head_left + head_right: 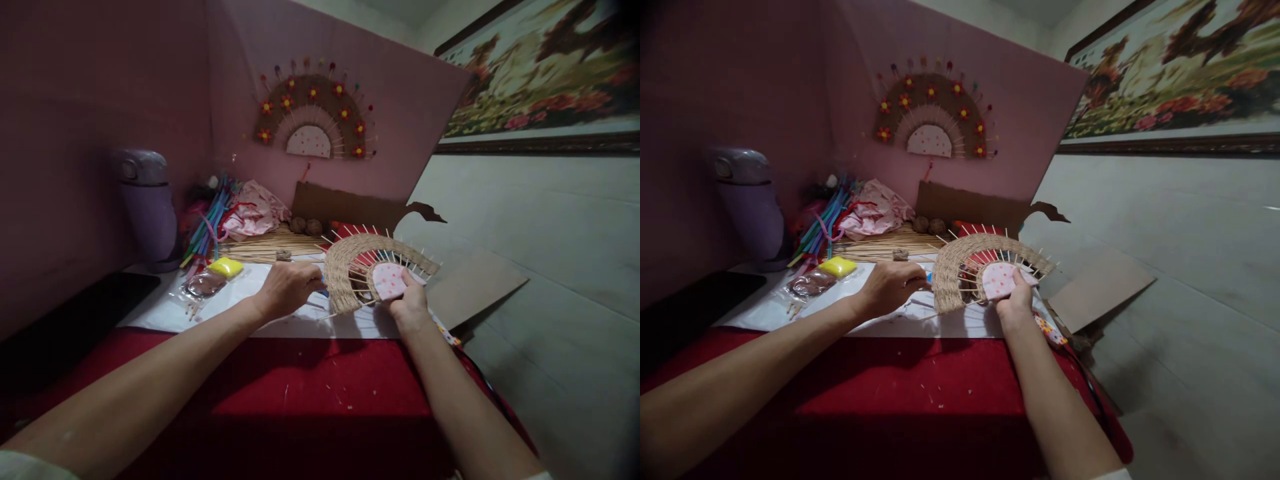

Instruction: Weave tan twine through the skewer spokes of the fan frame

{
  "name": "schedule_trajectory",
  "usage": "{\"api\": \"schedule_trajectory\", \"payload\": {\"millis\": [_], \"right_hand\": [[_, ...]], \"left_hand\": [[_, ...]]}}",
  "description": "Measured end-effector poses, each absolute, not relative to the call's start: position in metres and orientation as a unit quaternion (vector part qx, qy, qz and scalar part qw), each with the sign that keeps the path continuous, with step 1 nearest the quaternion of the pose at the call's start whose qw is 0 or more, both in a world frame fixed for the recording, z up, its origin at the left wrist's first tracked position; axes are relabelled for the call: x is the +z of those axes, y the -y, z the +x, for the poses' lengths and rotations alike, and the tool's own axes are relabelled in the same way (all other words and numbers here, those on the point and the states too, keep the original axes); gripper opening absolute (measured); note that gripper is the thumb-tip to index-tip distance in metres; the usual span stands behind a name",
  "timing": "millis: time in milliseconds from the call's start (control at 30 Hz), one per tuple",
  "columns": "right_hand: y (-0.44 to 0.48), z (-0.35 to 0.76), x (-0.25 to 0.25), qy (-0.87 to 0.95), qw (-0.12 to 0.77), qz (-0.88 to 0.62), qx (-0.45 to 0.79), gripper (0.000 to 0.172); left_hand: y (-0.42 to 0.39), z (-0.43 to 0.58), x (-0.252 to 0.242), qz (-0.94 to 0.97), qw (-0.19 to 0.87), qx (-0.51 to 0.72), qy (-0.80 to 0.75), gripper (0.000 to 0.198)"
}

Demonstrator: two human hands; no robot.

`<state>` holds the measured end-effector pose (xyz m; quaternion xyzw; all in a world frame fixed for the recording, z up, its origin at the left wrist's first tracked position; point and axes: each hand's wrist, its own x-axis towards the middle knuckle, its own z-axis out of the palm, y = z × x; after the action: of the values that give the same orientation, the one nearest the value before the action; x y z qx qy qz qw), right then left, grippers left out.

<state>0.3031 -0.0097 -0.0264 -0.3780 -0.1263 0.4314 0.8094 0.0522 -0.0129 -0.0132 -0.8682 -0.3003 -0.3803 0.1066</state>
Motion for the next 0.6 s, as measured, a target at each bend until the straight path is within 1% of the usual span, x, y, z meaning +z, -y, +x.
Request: {"api": "schedule_trajectory", "payload": {"millis": [100, 400, 600], "right_hand": [[0.012, 0.302, -0.021, 0.079, 0.800, -0.409, 0.431, 0.013], [0.016, 0.298, -0.013, 0.056, 0.802, -0.410, 0.431, 0.014], [0.015, 0.299, -0.014, 0.068, 0.806, -0.397, 0.434, 0.014]], "left_hand": [[0.013, 0.051, -0.011, -0.853, 0.124, -0.403, 0.309, 0.017], [0.010, 0.046, -0.005, -0.844, 0.135, -0.426, 0.297, 0.023], [0.008, 0.045, -0.003, -0.847, 0.143, -0.415, 0.300, 0.022]]}}
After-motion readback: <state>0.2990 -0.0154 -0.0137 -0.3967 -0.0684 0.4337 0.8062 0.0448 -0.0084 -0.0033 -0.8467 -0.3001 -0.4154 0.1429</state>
